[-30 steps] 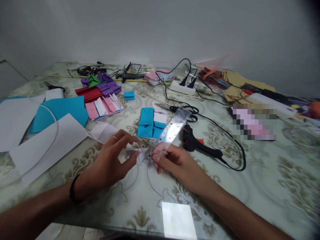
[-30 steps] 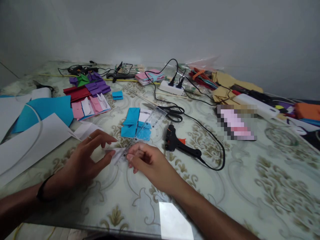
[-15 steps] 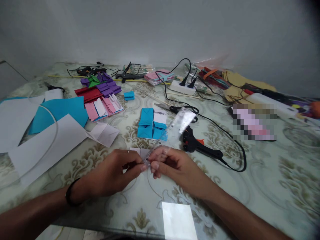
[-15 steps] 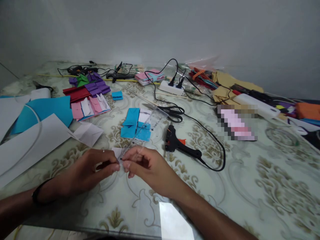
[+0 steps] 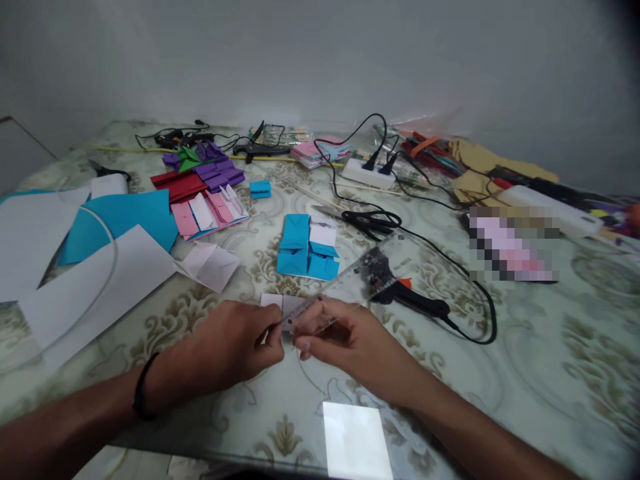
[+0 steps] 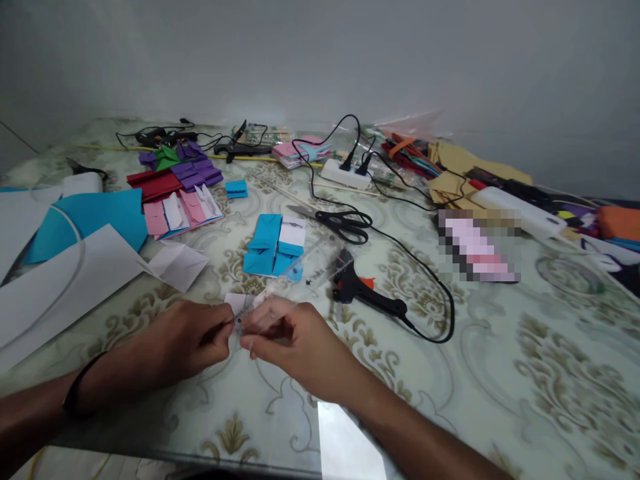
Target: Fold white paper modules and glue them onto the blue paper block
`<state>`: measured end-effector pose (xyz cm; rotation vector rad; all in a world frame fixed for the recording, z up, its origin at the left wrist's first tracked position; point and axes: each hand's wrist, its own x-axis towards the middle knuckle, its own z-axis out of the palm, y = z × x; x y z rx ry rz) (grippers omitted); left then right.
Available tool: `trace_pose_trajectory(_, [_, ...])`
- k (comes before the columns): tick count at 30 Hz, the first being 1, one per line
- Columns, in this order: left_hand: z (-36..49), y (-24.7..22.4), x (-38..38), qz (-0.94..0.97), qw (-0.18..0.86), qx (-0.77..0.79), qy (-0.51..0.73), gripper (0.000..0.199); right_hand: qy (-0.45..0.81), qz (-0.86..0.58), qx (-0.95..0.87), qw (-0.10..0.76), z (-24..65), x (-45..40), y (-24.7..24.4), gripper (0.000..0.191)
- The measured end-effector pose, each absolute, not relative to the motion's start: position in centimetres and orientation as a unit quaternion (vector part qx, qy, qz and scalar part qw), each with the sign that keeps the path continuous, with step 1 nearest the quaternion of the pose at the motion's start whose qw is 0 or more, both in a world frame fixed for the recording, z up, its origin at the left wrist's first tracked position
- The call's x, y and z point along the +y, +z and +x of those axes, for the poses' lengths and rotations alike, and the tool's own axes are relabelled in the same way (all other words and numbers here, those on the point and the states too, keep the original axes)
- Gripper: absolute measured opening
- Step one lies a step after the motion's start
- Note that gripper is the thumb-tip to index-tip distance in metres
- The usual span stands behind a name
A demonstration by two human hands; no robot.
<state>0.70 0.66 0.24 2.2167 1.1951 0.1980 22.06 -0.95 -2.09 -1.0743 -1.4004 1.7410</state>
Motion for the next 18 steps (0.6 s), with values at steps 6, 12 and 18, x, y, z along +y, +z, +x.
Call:
trace_pose_trajectory(6, [0.7, 0.3, 0.6, 0.841, 0.305, 0.435, 0.103, 0.023, 0.65, -0.422, -0.546, 0.319, 21.9, -1.3, -2.0, 0.017])
trace_pose_trajectory(12, [0.3, -0.5, 0.4, 0.867, 0.254, 0.416, 0.107, 0.021, 0.642, -0.43, -0.548, 0.32, 21.9, -1.3, -2.2, 0.015])
trace_pose_trajectory(18, [0.0, -0.7, 0.4, 0.869, 0.243, 0.419, 0.105, 0.021, 0.627, -0.439, -0.557, 0.321, 21.7, -1.1, -2.5, 0.013])
